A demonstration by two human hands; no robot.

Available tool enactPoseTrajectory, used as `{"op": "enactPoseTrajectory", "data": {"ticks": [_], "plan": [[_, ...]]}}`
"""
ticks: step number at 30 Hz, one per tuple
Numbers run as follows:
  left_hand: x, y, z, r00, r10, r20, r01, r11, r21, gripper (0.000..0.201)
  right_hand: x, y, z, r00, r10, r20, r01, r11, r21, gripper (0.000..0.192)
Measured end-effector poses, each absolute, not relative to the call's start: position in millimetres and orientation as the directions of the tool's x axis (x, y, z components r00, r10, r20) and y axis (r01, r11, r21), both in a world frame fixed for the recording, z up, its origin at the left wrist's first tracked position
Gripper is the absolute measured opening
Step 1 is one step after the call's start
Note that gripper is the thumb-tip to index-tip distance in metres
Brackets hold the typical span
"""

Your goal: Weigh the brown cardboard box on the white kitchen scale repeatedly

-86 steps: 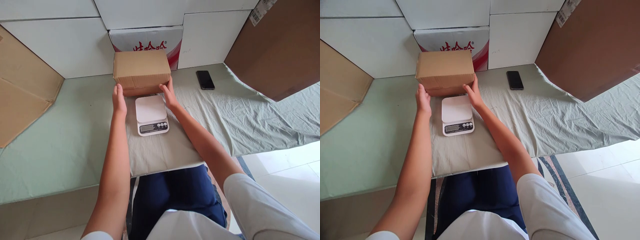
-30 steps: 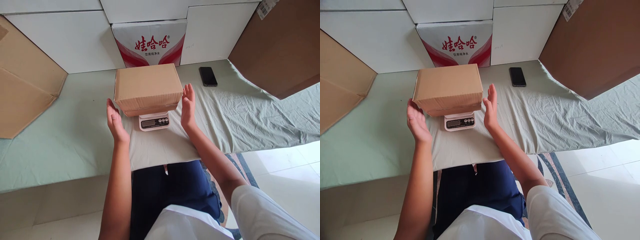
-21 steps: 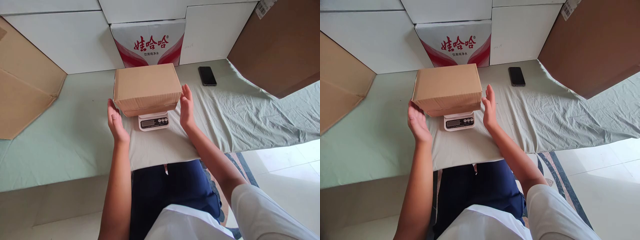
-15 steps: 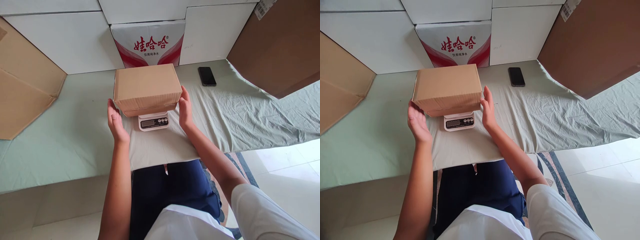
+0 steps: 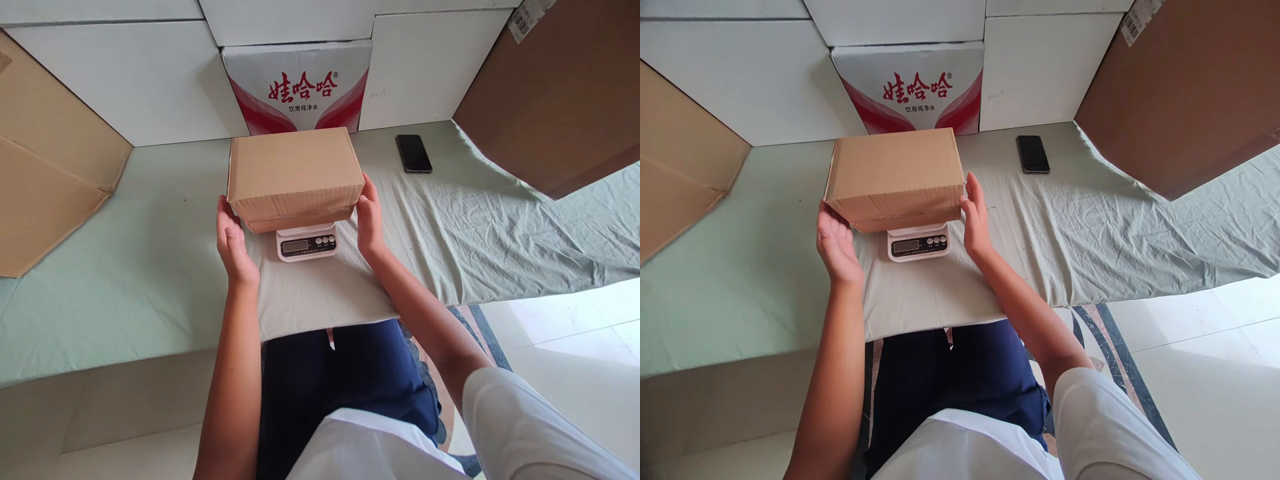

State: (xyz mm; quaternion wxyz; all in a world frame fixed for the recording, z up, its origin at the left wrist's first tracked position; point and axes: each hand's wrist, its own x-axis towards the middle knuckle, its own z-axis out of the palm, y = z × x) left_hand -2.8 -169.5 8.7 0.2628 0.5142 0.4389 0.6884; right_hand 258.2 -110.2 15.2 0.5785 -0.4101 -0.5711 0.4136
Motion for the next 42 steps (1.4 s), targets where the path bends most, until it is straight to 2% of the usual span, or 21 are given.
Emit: {"op": "enactPoseTrajectory", "data": {"ticks": [12, 24, 42], "plan": [[-0.5, -170.5, 11.6, -0.327, 0.818, 0.474, 0.146, -0.451, 0.88, 0.075, 255.9, -114.8, 21.0, 0.013, 0.947, 0.321, 0.006, 0.321, -0.947, 0.071], [1.0, -171.7, 14.4, -0.317, 0.818, 0.48, 0.119, -0.468, 0.876, 0.072, 256.5, -113.1, 19.1, -0.006, 0.952, 0.305, 0.026, 0.305, -0.952, 0.07], [3.5, -173.6, 20.4, -0.301, 0.836, 0.458, 0.19, -0.419, 0.888, 0.08, 254.5, -114.4, 22.6, 0.003, 0.945, 0.328, -0.144, 0.325, -0.935, 0.058]]}}
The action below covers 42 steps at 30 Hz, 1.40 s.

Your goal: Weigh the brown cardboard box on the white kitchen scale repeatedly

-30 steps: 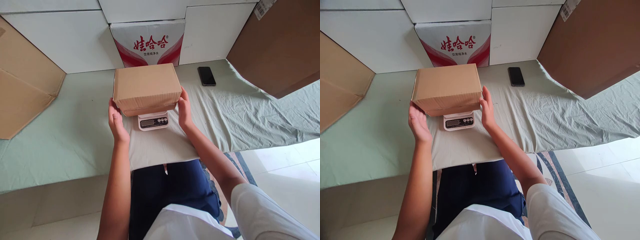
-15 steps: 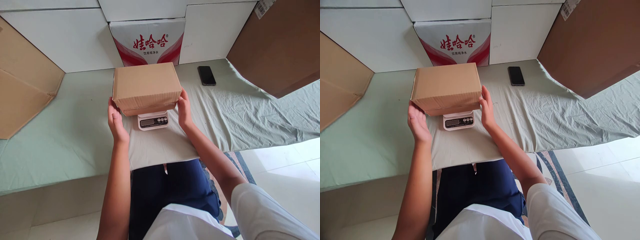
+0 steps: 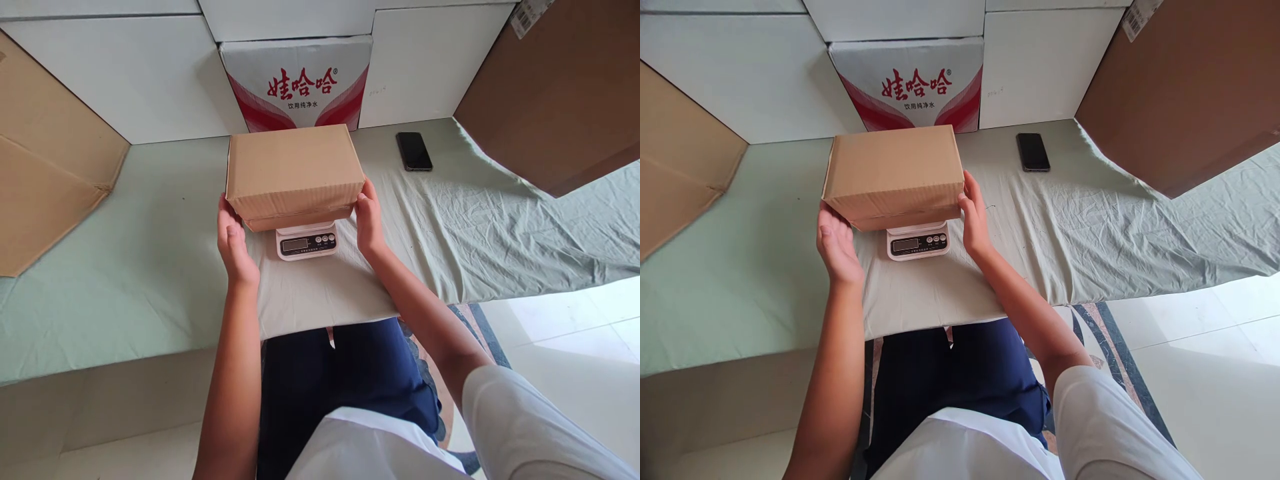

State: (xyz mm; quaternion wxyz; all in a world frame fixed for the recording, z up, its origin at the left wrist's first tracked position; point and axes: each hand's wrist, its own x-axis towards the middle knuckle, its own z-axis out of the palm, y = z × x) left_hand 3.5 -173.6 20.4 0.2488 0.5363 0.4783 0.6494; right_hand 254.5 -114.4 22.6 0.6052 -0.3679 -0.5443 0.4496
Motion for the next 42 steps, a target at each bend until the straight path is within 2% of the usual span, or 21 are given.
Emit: {"op": "enactPoseTrajectory", "data": {"ticks": [10, 19, 25, 32, 38, 42], "plan": [[6.0, -174.4, 19.4, -0.313, 0.841, 0.441, 0.033, -0.454, 0.89, 0.069, 252.6, -114.3, 21.9, -0.006, 0.926, 0.378, -0.181, 0.37, -0.911, 0.055], [12.2, -176.7, 24.5, -0.284, 0.846, 0.452, 0.037, -0.461, 0.887, 0.069, 250.8, -119.6, 27.6, -0.031, 0.924, 0.381, -0.164, 0.371, -0.914, 0.062], [14.5, -176.3, 26.2, -0.287, 0.831, 0.477, 0.041, -0.487, 0.873, 0.068, 244.1, -129.7, 35.1, -0.018, 0.956, 0.293, -0.203, 0.284, -0.937, 0.067], [17.5, -175.3, 23.6, -0.245, 0.818, 0.52, 0.056, -0.523, 0.85, 0.064, 237.4, -132.1, 33.7, -0.041, 0.921, 0.387, -0.174, 0.375, -0.911, 0.065], [13.1, -129.3, 59.2, -0.171, 0.796, 0.581, 0.042, -0.583, 0.811, 0.058, 240.7, -75.2, 47.1, 0.046, 0.863, 0.503, -0.133, 0.504, -0.853, 0.066], [10.2, -64.9, 73.8, -0.195, 0.836, 0.512, 0.005, -0.521, 0.853, 0.058, 236.2, -13.3, 52.4, 0.082, 0.85, 0.521, -0.069, 0.526, -0.848, 0.066]]}}
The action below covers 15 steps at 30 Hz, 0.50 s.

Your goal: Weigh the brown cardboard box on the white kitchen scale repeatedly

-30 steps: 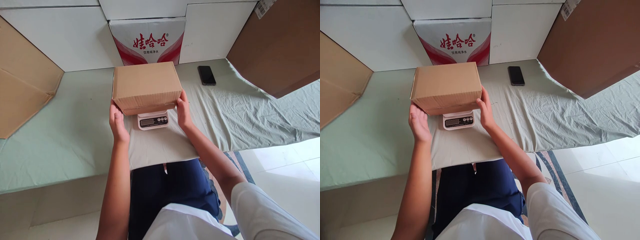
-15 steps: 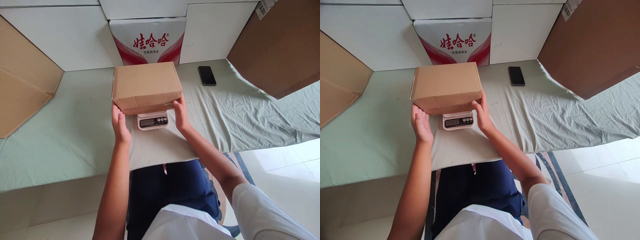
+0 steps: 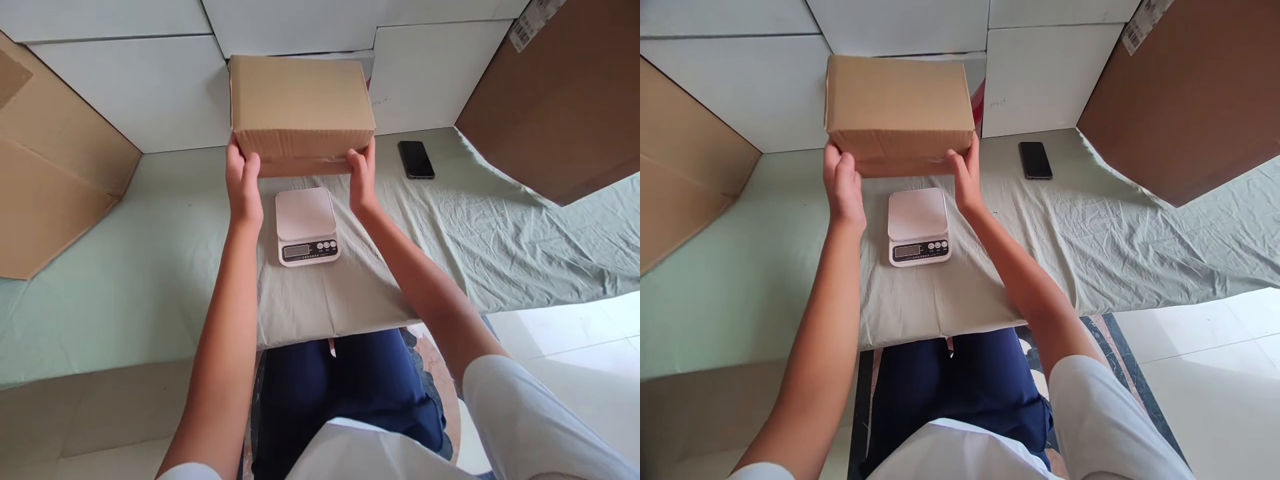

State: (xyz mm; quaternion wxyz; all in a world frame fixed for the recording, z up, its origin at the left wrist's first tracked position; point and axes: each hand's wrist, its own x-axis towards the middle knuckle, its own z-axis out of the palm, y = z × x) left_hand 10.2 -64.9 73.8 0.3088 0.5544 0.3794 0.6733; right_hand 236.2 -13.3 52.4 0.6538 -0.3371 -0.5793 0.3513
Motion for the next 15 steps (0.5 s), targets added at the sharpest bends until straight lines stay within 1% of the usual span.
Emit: {"op": "enactPoseTrajectory", "data": {"ticks": [2, 5, 10, 12, 15], "plan": [[9.8, -40.8, 67.1, -0.213, 0.85, 0.481, -0.037, -0.499, 0.866, 0.059, 230.7, 5.6, 48.4, 0.104, 0.859, 0.501, -0.051, 0.508, -0.86, 0.07], [7.6, -26.6, 47.8, -0.227, 0.87, 0.438, -0.072, -0.463, 0.883, 0.059, 222.9, 16.0, 34.4, 0.13, 0.884, 0.45, -0.079, 0.461, -0.884, 0.075], [3.3, -31.1, 22.5, -0.251, 0.896, 0.366, -0.092, -0.398, 0.913, 0.051, 221.2, 17.1, 11.8, 0.067, 0.916, 0.395, -0.126, 0.401, -0.907, 0.076], [3.7, -29.9, 16.9, -0.271, 0.898, 0.345, -0.101, -0.383, 0.918, 0.054, 222.8, 18.2, 7.6, 0.049, 0.923, 0.381, -0.112, 0.384, -0.916, 0.077], [4.3, -24.3, 10.7, -0.28, 0.89, 0.359, -0.082, -0.395, 0.915, 0.059, 224.3, 19.9, 4.5, 0.017, 0.926, 0.376, -0.073, 0.377, -0.923, 0.079]]}}
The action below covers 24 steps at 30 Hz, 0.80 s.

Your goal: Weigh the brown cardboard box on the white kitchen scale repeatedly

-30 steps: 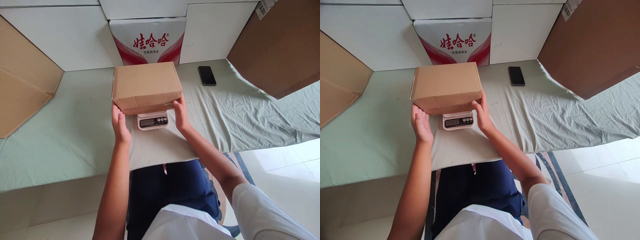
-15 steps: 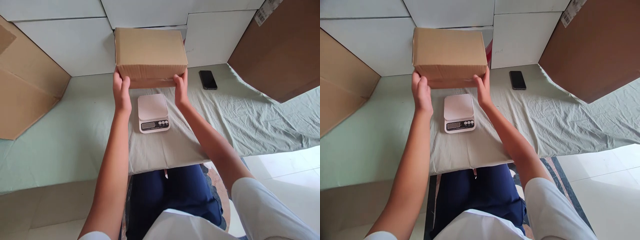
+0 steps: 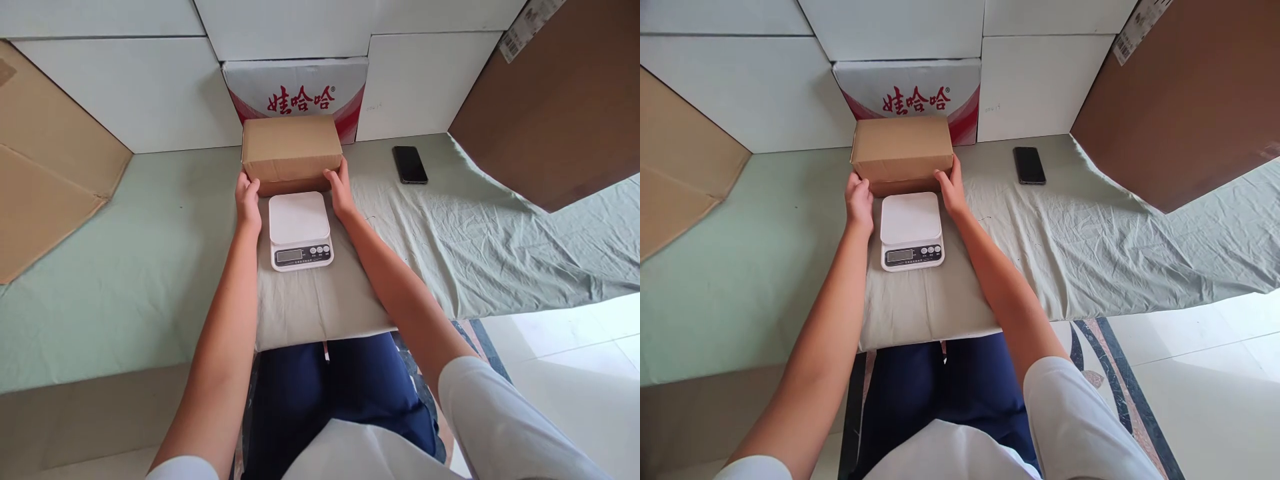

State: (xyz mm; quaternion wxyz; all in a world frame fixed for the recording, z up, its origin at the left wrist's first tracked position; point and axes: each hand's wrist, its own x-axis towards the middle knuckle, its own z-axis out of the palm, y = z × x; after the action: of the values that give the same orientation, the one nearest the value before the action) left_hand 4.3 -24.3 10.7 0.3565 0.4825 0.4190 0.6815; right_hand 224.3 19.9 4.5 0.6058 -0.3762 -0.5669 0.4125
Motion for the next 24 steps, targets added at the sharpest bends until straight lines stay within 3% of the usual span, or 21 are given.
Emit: {"op": "enactPoseTrajectory", "data": {"ticks": [10, 24], "plan": [[1.7, -19.8, 5.9, -0.367, 0.872, 0.325, -0.068, -0.373, 0.925, 0.046, 222.5, 23.8, -2.5, -0.01, 0.93, 0.367, -0.031, 0.366, -0.93, 0.077], [-3.2, -16.4, 1.7, -0.375, 0.874, 0.308, -0.091, -0.366, 0.926, 0.045, 221.3, 24.6, -2.9, -0.03, 0.933, 0.357, -0.035, 0.356, -0.934, 0.074]]}}
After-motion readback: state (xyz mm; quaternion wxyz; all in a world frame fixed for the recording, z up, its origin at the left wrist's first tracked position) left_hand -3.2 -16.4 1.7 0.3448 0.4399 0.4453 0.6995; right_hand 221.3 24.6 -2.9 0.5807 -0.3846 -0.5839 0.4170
